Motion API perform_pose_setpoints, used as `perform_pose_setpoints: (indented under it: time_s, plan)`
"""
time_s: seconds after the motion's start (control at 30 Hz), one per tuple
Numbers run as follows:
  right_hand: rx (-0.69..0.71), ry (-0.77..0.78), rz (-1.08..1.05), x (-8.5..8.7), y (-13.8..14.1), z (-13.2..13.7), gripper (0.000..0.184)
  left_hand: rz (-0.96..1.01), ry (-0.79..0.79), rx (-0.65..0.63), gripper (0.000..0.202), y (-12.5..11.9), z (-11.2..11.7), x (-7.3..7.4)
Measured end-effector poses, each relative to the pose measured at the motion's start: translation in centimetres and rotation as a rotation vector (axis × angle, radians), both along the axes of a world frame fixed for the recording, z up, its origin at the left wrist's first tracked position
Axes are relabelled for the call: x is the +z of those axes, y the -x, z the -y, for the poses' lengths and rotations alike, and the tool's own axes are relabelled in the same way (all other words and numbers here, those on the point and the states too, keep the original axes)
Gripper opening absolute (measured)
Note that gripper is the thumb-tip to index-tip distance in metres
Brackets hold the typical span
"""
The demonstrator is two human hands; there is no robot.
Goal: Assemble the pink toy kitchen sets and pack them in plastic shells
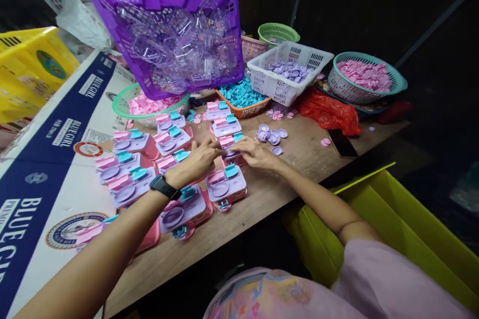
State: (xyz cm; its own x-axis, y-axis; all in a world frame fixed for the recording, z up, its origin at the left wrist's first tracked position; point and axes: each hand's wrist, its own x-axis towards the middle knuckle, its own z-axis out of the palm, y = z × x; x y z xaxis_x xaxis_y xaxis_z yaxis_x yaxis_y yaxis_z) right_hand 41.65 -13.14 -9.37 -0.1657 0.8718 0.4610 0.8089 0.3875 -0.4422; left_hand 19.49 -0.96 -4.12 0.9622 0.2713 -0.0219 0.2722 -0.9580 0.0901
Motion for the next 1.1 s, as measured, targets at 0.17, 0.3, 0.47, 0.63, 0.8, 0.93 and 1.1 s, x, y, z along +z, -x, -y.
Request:
perform_pose_setpoints:
  time_s: [0.17,0.3,0.47,0.63,0.8,0.93,1.1]
  plan:
    - [-0.417,0.091,0.028,0.3,-5.9,4.0,0.019,-0.015,0.023,0.019,0.065,-0.5,0.1,0.6]
    - [-0.757,0.403,0.256,-1.4,-5.6,6.8,0.029,0.013,0.040,0.023,0.063,-0.6,0.3,0.6]
    - [-0.777,0.447,0.278,-1.6,-4.9,6.6,0.022,0.076,0.104,0.004,0.052,0.3,-0.8,1.6]
    - [-0.412,0.138,-0.052,2.3,-6.6,2.9,0.022,0.173,0.015,0.072,0.041,0.4,-3.5,2.6]
    - [0.017,-0.028,-0.167,3.7,-6.0,-5.4,0.021,0.188,-0.086,0.033,0.051,-1.4,-6.0,1.8]
    - [0.231,0.039,-0.193,1.7,-5.6,-11.1,0.016,0.133,-0.083,0.011,0.060,-2.5,-7.1,1.0]
    - [0.325,0.149,-0.091,0.4,-5.6,-13.3,0.026,0.078,-0.095,-0.018,0.066,-2.7,-7.7,0.2]
